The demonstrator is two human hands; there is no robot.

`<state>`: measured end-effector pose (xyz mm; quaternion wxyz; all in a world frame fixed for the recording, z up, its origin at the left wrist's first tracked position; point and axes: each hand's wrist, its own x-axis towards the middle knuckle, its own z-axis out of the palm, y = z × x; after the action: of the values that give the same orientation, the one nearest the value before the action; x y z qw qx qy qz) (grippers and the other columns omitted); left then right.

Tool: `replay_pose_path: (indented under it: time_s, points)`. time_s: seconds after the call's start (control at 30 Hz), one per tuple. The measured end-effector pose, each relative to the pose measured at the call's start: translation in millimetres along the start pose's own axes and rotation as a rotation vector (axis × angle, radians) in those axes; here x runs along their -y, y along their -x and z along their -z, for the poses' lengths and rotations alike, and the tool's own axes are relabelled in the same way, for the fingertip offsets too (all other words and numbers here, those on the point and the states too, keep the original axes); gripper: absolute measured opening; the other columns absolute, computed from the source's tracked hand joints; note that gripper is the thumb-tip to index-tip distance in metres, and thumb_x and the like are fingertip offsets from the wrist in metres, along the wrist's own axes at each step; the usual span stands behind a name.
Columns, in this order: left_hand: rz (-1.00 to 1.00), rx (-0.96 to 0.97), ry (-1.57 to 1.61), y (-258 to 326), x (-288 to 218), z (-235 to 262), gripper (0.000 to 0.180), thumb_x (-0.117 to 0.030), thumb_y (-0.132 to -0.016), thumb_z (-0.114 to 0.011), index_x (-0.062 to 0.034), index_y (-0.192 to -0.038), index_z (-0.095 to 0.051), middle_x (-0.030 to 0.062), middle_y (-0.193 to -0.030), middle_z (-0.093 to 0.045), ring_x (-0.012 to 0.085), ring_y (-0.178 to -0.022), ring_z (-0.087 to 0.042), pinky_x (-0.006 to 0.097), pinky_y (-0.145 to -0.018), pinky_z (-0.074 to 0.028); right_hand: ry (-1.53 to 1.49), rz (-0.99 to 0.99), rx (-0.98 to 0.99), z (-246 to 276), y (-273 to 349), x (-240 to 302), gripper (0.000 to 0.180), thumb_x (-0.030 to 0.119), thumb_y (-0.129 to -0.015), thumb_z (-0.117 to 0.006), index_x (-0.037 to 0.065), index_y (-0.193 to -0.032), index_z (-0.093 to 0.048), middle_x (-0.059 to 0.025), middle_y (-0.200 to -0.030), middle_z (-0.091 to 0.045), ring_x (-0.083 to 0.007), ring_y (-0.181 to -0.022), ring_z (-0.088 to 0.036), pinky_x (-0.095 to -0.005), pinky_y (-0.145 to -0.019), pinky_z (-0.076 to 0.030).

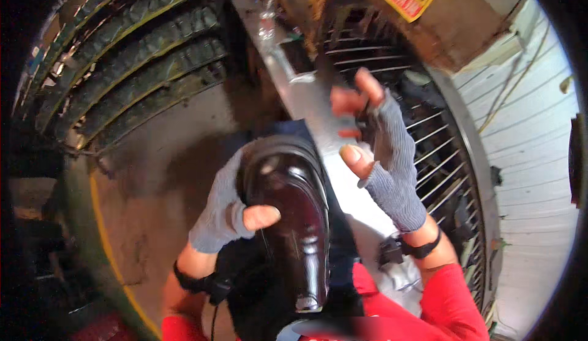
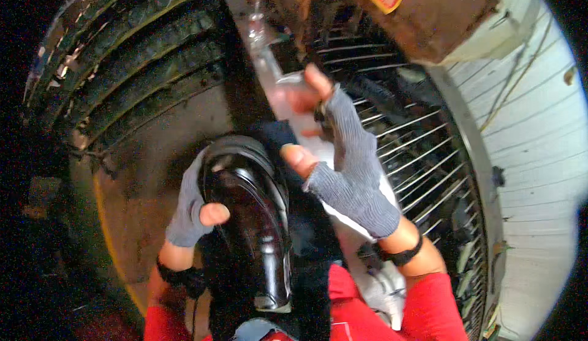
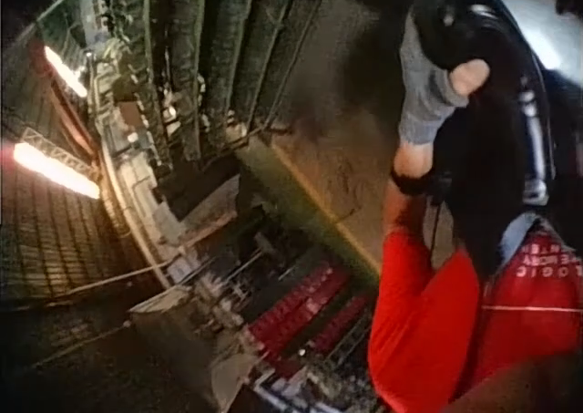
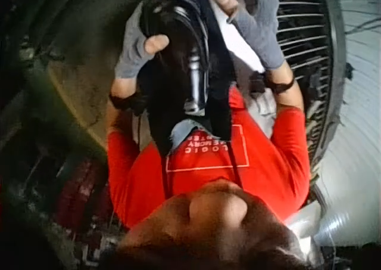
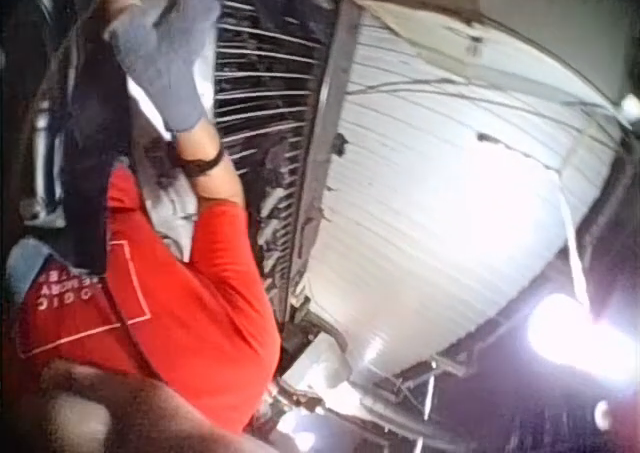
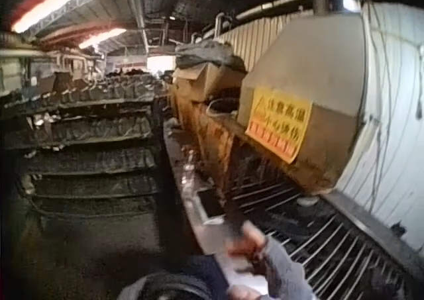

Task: Inspecting shoes and placing them onto a conveyor belt.

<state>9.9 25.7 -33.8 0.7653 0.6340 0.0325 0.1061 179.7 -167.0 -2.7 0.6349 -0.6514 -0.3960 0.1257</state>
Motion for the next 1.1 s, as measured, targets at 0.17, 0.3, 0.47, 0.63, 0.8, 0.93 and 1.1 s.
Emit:
replay_pose_path:
  time_s: [0.17, 0.3, 0.47, 0.63, 0.8, 0.93, 1.1]
  points:
    - [0.005, 0.15, -0.517, -15.7, -12.6, -26.7, 0.096, -0.05, -0.077, -0.087, -0.0042, -0.15, -0.046, 0.0211, -0.126, -0.071, 0.0391, -0.12, -0.07, 0.044, -0.102, -0.053, 0.05, 0.158, 0.374, -3.4, -1.9, 11.8, 0.088, 0.031, -0.077, -0.089, 0.0, -0.151, -0.054, -0.0223, -0.161, -0.044, -0.0327, -0.149, -0.043, -0.0444, -0.12, -0.036]
    - [0.151, 0.177, -0.618, -20.4, -23.9, -37.4, 0.098, -0.055, -0.077, -0.085, -0.0056, -0.151, -0.043, 0.0244, -0.122, -0.071, 0.0458, -0.117, -0.069, 0.048, -0.096, -0.056, 0.079, 0.045, 0.408, 9.2, -1.5, 17.8, 0.05, 0.033, -0.075, -0.082, 0.002, -0.115, -0.077, -0.0193, -0.129, -0.071, -0.0337, -0.123, -0.065, -0.0452, -0.11, -0.046]
    - [0.079, -0.009, -0.689, -5.2, -45.2, -40.8, 0.097, -0.054, -0.081, -0.084, -0.0043, -0.152, -0.042, 0.024, -0.12, -0.073, 0.0452, -0.112, -0.072, 0.047, -0.093, -0.057, 0.123, 0.193, 0.405, 10.9, -4.3, 10.2, 0.069, 0.041, -0.072, -0.092, 0.003, -0.126, -0.072, -0.0188, -0.138, -0.065, -0.0321, -0.138, -0.056, -0.0443, -0.114, -0.043]
    - [-0.174, -0.511, -0.612, -1.7, -45.6, -31.7, 0.083, -0.034, -0.084, -0.086, 0.0003, -0.148, -0.046, 0.0155, -0.126, -0.072, 0.0278, -0.115, -0.071, 0.039, -0.099, -0.054, -0.224, -0.222, 0.128, -26.9, 87.8, -23.7, 0.139, 0.073, -0.06, -0.092, 0.008, -0.166, -0.029, -0.0168, -0.157, -0.047, -0.0304, -0.145, -0.047, -0.0446, -0.119, -0.037]
    - [-0.056, -0.545, -0.624, 21.8, -5.0, -28.8, 0.098, -0.044, -0.077, -0.09, -0.0049, -0.151, -0.039, 0.0229, -0.121, -0.072, 0.0411, -0.11, -0.073, 0.045, -0.092, -0.059, -0.207, -0.558, 0.255, -10.5, 92.1, -23.7, 0.105, 0.048, -0.073, -0.092, -0.003, -0.154, -0.047, -0.0114, -0.138, -0.064, -0.0211, -0.123, -0.063, -0.0358, -0.107, -0.048]
    - [0.199, -0.392, -0.565, 42.0, 11.6, -51.3, 0.117, -0.034, -0.071, -0.097, -0.0028, -0.162, -0.03, 0.0246, -0.15, -0.054, 0.0382, -0.133, -0.062, 0.043, -0.11, -0.049, -0.185, -0.779, 0.246, 27.9, 91.4, -18.2, 0.087, 0.038, -0.074, -0.087, -0.006, -0.143, -0.059, -0.012, -0.133, -0.07, -0.0191, -0.121, -0.064, -0.033, -0.108, -0.048]
    - [0.361, -0.272, -0.601, 65.5, 40.4, -80.8, 0.103, -0.024, -0.088, -0.081, 0.0017, -0.165, -0.017, 0.0292, -0.15, -0.053, 0.0406, -0.133, -0.061, 0.042, -0.107, -0.051, -0.516, -1.2, 0.064, 63.0, 91.0, -37.8, 0.053, 0.024, -0.093, -0.069, -0.005, -0.136, -0.064, -0.0124, -0.12, -0.075, -0.0185, -0.099, -0.074, -0.031, -0.092, -0.059]
